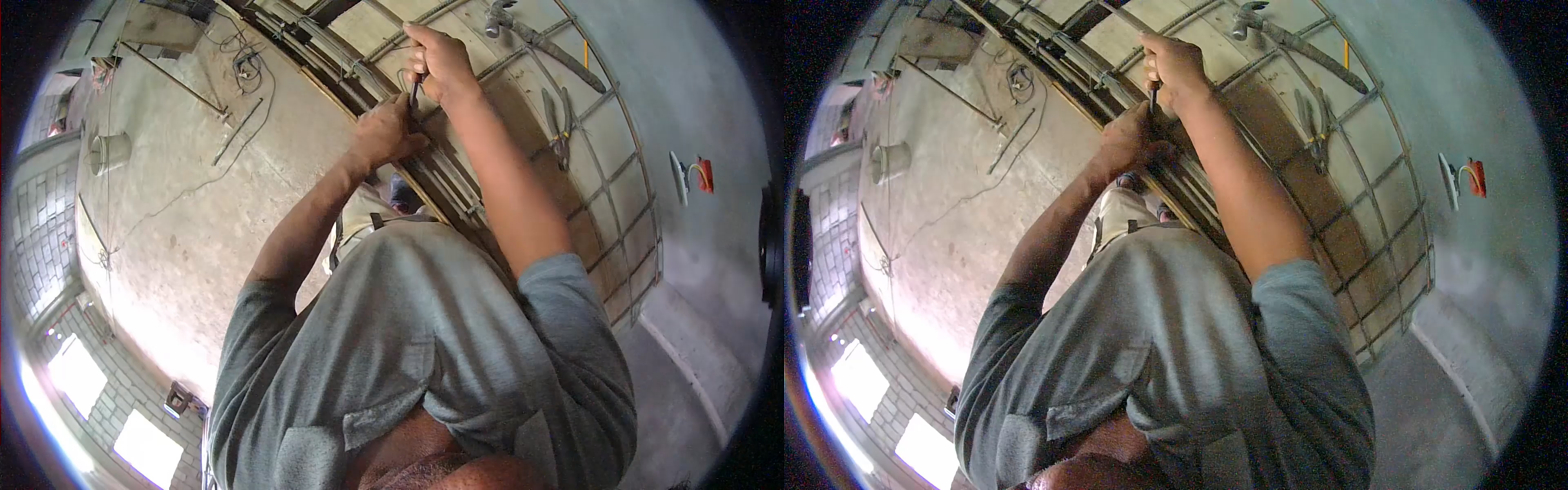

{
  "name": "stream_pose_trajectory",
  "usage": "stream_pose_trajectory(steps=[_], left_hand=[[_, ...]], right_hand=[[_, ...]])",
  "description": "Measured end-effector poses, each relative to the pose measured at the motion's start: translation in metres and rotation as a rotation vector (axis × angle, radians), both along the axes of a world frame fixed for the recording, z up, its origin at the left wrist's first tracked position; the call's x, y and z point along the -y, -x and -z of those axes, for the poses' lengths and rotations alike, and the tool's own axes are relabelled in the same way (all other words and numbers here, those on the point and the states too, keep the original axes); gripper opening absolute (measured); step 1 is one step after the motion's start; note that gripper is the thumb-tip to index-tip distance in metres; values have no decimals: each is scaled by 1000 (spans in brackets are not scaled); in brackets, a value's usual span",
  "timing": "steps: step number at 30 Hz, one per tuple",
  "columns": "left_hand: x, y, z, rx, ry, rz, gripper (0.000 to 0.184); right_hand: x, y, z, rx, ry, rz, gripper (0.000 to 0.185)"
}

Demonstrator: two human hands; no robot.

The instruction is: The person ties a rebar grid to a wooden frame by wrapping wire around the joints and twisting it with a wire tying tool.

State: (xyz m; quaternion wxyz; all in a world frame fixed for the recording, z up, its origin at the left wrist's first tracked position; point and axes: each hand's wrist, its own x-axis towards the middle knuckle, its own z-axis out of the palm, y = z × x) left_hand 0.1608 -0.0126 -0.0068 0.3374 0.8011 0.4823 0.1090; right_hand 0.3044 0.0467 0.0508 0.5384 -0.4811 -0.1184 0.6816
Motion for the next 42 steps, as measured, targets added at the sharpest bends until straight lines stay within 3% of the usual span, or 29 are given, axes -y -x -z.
stream_pose_trajectory(steps=[4, 8, 10, 15, 17, 21, 24, 27, 29, 32, 33, 34, 35, 36, 39, 41, 42], left_hand=[[3, 0, 6, 129, 37, -34, 44], [3, -3, 0, 36, 77, -68, 48], [-2, 0, 10, 208, 187, -84, 46], [-11, 8, 18, 319, 251, -37, 44], [-15, 10, 26, 348, 267, -22, 42], [-22, 19, 12, 355, 355, 32, 36], [-28, 32, 8, 410, 450, 107, 30], [-33, 44, 20, 509, 587, 203, 30], [-32, 47, 15, 347, 378, 324, 26], [-26, 46, 19, 396, 392, 217, 23], [-26, 46, 22, 436, 423, 149, 19], [-20, 41, -9, 492, 488, 155, 21], [-17, 40, -8, 492, 493, 151, 21], [-16, 40, -6, 546, 447, 185, 23], [-15, 40, -10, 512, 487, 188, 25], [-15, 40, -14, 429, 557, 149, 26], [-12, 38, -12, 444, 434, 163, 24]], right_hand=[[13, 6, -8, 13, -58, -34, 32], [25, 17, -18, 85, -136, 57, 31], [27, 24, -16, 122, -131, 176, 29], [25, 27, -15, 222, -127, 224, 28], [19, 20, -14, 153, -135, -25, 29], [9, 5, -13, 56, -142, -276, 31], [6, -11, -7, -263, -360, -709, 32], [8, -4, -12, -235, -379, -918, 31], [11, 12, -24, -125, -330, -878, 31], [10, 38, -12, 223, -212, -275, 33], [19, 47, -20, 591, -201, -109, 33], [19, 56, -12, 819, -379, 187, 34], [20, 63, -5, 1033, -554, 491, 34], [17, 63, -1, 1031, -551, 489, 34], [16, 57, 0, 1162, -689, 426, 33], [21, 42, -27, 697, -471, -349, 24], [23, 36, -35, 631, -457, -535, 22]])
